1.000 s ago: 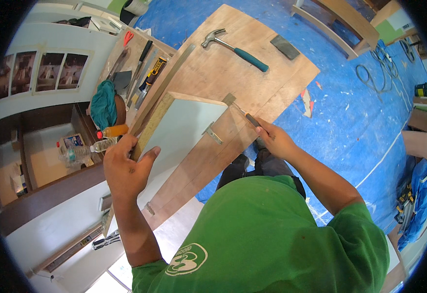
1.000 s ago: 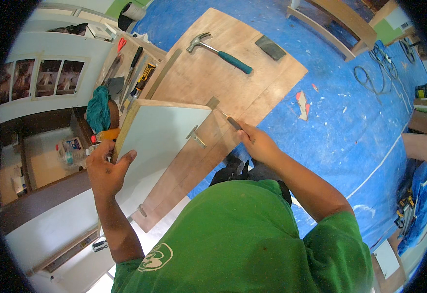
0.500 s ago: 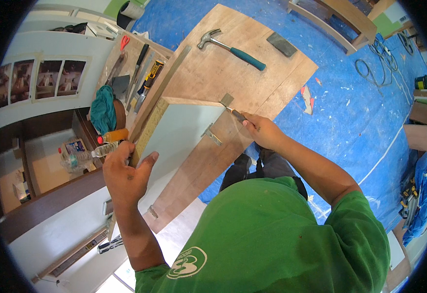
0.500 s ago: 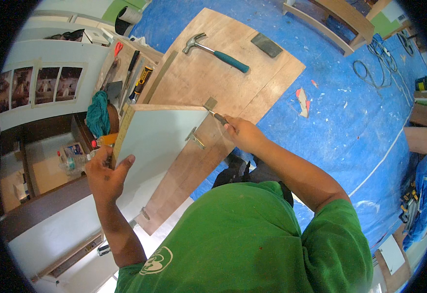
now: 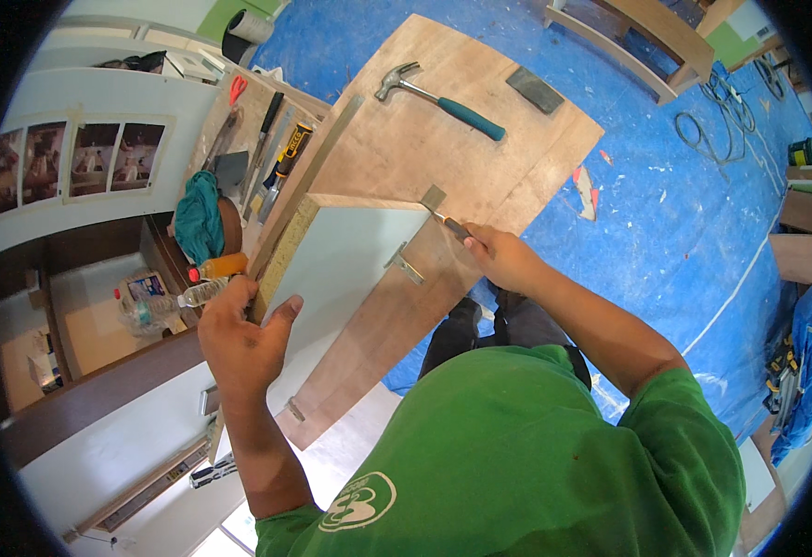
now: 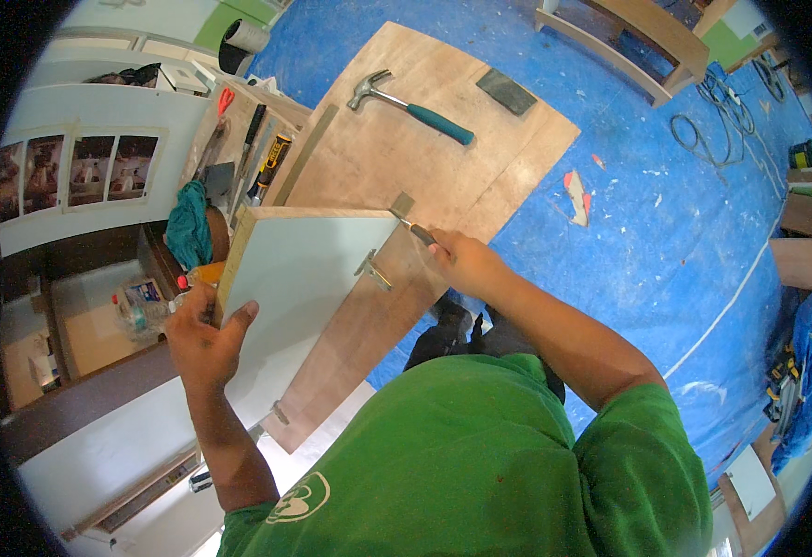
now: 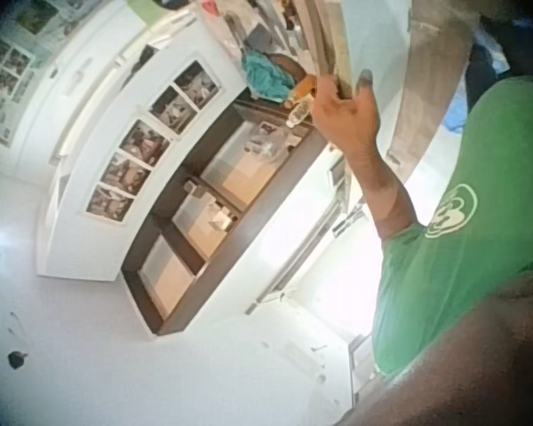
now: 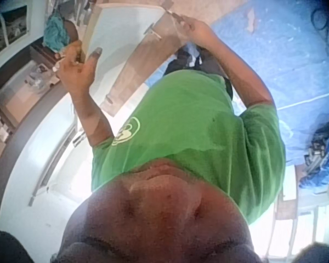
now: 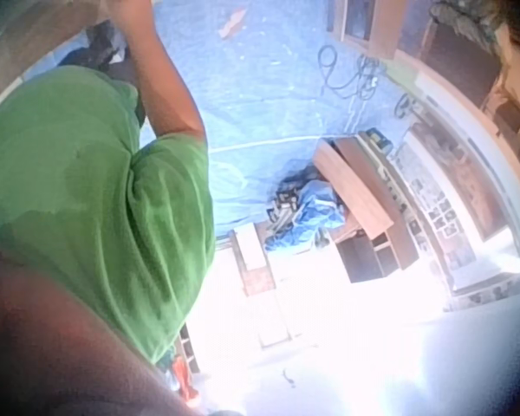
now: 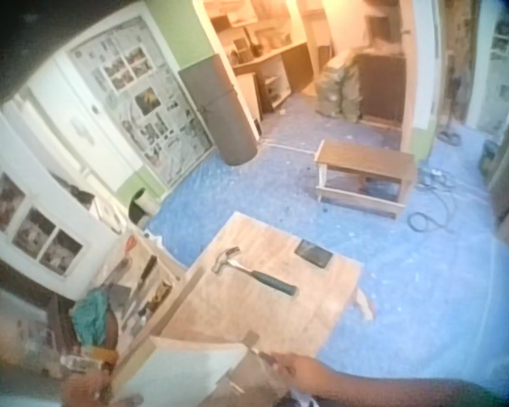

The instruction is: The person aligns a wooden trim piece along the edge of a cabinet door, then uses a hammer to tap it into place. They flip the door over and continue hammering the trim along the opposite edge to secure it.

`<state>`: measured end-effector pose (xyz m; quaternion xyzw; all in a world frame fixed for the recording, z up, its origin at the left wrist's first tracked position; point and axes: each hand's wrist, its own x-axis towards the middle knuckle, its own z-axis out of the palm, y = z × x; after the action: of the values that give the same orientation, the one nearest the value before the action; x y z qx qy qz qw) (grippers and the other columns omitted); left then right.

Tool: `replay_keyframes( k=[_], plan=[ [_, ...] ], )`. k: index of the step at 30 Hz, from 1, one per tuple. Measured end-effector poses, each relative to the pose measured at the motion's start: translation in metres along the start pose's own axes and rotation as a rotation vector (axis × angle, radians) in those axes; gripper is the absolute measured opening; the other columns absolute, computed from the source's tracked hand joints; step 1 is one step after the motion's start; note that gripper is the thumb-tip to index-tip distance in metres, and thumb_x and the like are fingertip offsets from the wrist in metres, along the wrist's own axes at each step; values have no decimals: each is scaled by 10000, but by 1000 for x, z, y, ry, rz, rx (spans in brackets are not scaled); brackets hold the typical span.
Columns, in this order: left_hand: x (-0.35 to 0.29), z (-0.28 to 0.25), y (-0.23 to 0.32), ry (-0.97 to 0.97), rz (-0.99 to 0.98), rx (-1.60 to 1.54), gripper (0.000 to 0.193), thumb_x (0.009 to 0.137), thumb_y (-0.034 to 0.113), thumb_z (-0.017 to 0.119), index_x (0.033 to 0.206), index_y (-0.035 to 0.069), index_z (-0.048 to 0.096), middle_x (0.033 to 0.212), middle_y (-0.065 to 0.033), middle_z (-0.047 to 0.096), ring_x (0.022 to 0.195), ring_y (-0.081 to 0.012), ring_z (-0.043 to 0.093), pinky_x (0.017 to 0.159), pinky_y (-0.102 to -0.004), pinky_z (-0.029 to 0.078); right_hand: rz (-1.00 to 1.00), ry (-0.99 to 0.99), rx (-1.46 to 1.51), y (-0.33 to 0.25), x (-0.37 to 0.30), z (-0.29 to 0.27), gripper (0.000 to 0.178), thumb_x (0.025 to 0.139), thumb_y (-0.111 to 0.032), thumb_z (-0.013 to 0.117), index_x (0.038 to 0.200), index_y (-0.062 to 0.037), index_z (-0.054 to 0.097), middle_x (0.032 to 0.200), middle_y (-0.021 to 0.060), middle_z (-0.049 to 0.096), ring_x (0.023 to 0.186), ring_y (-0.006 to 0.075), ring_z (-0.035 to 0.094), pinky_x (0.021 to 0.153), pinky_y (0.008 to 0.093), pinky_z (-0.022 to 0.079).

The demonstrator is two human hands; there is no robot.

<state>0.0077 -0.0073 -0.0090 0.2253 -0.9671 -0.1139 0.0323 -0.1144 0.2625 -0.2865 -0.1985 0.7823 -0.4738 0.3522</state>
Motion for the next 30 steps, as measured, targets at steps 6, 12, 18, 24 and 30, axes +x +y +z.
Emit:
replay_keyframes(
  k=[6, 12, 18, 24, 30],
  plan=[
    [-1, -1, 6, 3, 13, 51, 374, 720, 245, 906, 851, 34, 627, 721, -150, 596, 688, -328, 561, 666, -429, 452, -17, 37, 55, 15, -17, 3, 450, 1094, -272, 534, 1499, -87, 596, 1176, 263, 714, 1029, 414, 717, 919, 486, 558],
    [-1, -2, 6, -16, -11, 21, 357, 713, 229, 902, 853, 38, 635, 716, -145, 595, 682, -316, 557, 662, -423, 451, 51, 0, 57, 8, -23, -2, 420, 1091, -270, 548, 1453, -71, 625, 1112, 253, 722, 985, 400, 718, 868, 481, 557],
    [-1, -1, 4, -11, -25, -31, 350, 718, 236, 900, 847, 40, 641, 715, -138, 594, 687, -316, 547, 669, -424, 449, 14, 58, 61, 19, -28, 4, 406, 1090, -265, 562, 1449, -88, 629, 1028, 242, 721, 900, 387, 710, 817, 481, 555],
    [-1, -1, 3, -24, -1, -31, 362, 720, 259, 902, 847, 40, 644, 730, -141, 602, 709, -330, 542, 683, -434, 441, 35, 43, 75, 28, -30, 7, 446, 1110, -286, 539, 1526, -131, 586, 1104, 237, 730, 962, 372, 718, 877, 458, 555],
    [-4, 2, 1, 7, 65, -23, 366, 710, 250, 900, 842, 39, 631, 743, -138, 602, 704, -327, 530, 683, -434, 428, 73, 48, 59, 9, -38, -1, 461, 1122, -307, 532, 1542, -122, 571, 1114, 238, 744, 997, 355, 722, 914, 440, 557]
  ],
)
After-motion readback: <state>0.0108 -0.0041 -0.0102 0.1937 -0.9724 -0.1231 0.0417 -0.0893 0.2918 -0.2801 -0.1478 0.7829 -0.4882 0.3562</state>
